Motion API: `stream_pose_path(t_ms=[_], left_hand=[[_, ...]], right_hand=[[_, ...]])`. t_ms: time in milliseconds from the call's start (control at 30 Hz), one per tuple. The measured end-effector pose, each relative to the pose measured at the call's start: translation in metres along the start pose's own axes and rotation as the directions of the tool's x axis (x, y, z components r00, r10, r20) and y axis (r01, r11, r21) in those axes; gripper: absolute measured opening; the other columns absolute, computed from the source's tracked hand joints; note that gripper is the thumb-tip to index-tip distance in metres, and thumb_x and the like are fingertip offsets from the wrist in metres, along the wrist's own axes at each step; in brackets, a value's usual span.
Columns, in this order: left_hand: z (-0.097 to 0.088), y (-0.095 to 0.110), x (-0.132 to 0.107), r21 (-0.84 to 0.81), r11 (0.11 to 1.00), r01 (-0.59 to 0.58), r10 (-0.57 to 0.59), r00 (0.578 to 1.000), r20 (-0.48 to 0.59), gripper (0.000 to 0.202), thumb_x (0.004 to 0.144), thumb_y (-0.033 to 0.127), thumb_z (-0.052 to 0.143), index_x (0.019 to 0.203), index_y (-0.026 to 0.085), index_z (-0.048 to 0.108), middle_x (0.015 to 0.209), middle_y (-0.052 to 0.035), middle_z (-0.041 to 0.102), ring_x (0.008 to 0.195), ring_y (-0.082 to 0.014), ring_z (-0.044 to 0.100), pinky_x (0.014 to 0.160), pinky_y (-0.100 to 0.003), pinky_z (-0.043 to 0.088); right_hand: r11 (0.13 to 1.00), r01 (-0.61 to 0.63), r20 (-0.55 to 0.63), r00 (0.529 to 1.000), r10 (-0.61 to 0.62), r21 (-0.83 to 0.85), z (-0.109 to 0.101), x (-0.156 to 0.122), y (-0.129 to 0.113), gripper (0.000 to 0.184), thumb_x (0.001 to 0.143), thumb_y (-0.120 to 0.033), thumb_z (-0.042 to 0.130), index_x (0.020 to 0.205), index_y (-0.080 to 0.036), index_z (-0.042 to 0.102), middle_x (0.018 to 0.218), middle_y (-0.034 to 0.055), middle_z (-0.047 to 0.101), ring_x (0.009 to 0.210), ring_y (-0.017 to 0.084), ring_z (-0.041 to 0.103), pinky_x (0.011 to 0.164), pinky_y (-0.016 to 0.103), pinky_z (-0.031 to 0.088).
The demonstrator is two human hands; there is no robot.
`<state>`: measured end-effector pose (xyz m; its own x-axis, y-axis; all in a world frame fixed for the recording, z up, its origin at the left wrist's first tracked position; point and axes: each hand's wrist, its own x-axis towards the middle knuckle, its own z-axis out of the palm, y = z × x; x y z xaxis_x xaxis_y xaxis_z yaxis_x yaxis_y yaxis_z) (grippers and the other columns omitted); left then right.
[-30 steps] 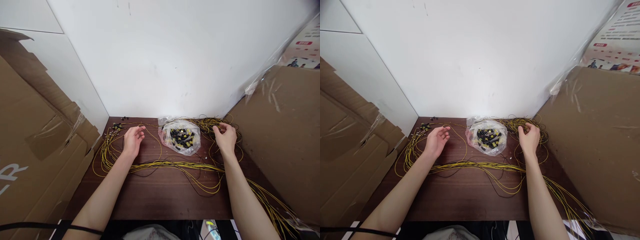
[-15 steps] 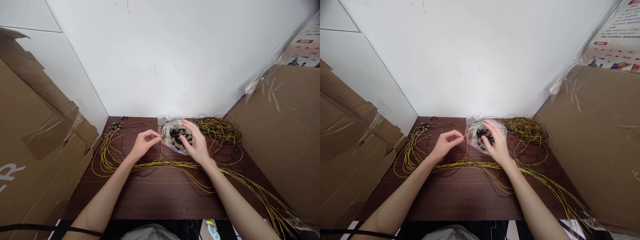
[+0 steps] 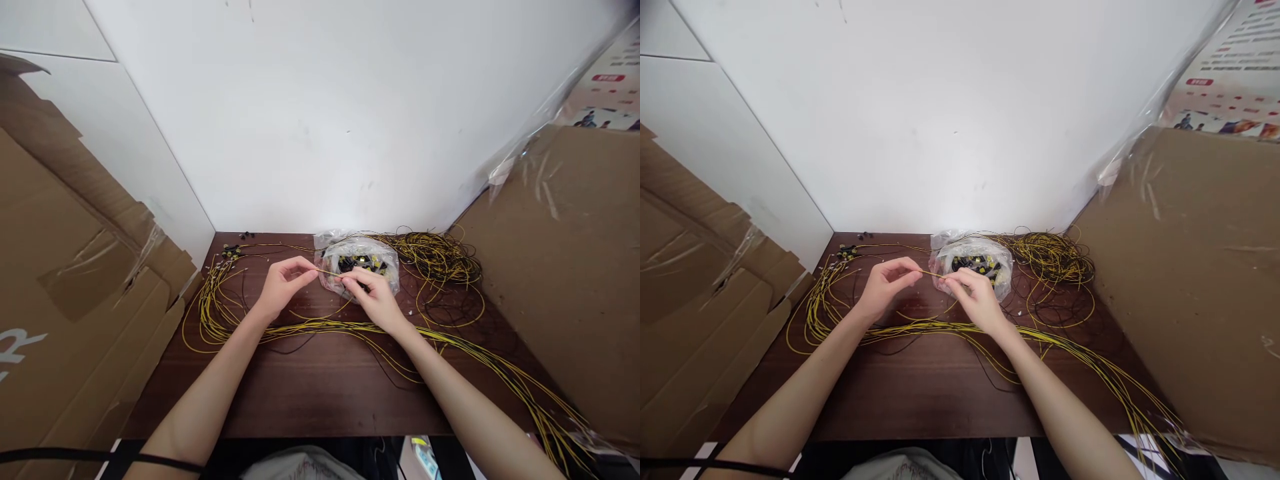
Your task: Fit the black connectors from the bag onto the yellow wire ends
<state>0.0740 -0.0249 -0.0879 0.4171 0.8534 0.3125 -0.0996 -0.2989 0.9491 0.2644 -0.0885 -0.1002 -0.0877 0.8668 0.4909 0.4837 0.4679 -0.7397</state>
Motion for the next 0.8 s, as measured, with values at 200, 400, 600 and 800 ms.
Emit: stream_pose_path(t_ms=[200, 400, 600, 800], left_hand=[[-0.005, -0.007, 0.005, -0.222, 0.974, 0.033, -0.08, 0.976, -0.203, 0.014, 0.069, 0.025, 0.071, 0.077, 0.014, 0.065, 0.074, -0.0025, 0.062, 0.059, -0.0085, 0.05, 0.058, -0.023, 0.042], [-0.014, -0.007, 0.011, -0.531, 0.847, -0.024, -0.186, 0.922, -0.338, 0.018, 0.066, 0.023, 0.072, 0.075, 0.015, 0.059, 0.078, -0.0028, 0.063, 0.065, -0.0094, 0.055, 0.06, -0.023, 0.047], [-0.022, -0.005, 0.015, -0.629, 0.774, -0.068, -0.278, 0.857, -0.435, 0.017, 0.065, 0.021, 0.067, 0.074, 0.015, 0.054, 0.081, -0.0027, 0.065, 0.073, -0.0114, 0.06, 0.074, -0.028, 0.05], [-0.028, -0.008, 0.016, -0.55, 0.832, -0.074, -0.291, 0.785, -0.547, 0.018, 0.066, 0.023, 0.062, 0.075, 0.017, 0.048, 0.069, 0.0027, 0.058, 0.058, -0.0067, 0.052, 0.059, -0.022, 0.044]], right_hand=[[0.987, -0.113, -0.138, 0.982, 0.128, 0.117, -0.012, 0.002, 0.006, 0.021, 0.084, -0.034, 0.056, 0.084, -0.018, 0.069, 0.075, 0.003, 0.063, 0.063, 0.013, 0.052, 0.06, 0.026, 0.041], [0.982, -0.157, -0.238, 0.955, 0.178, 0.103, -0.024, 0.004, 0.015, 0.023, 0.082, -0.037, 0.057, 0.084, -0.018, 0.069, 0.075, 0.0027, 0.065, 0.059, 0.013, 0.052, 0.055, 0.026, 0.04], [0.987, -0.1, -0.231, 0.97, 0.069, -0.128, -0.034, 0.005, 0.016, 0.021, 0.083, -0.033, 0.057, 0.08, -0.017, 0.069, 0.073, 0.0028, 0.064, 0.061, 0.013, 0.051, 0.058, 0.026, 0.039], [0.964, -0.099, -0.209, 0.977, 0.047, -0.245, -0.038, 0.004, 0.015, 0.022, 0.084, -0.032, 0.053, 0.079, -0.016, 0.068, 0.07, 0.0028, 0.061, 0.057, 0.012, 0.046, 0.056, 0.026, 0.037]])
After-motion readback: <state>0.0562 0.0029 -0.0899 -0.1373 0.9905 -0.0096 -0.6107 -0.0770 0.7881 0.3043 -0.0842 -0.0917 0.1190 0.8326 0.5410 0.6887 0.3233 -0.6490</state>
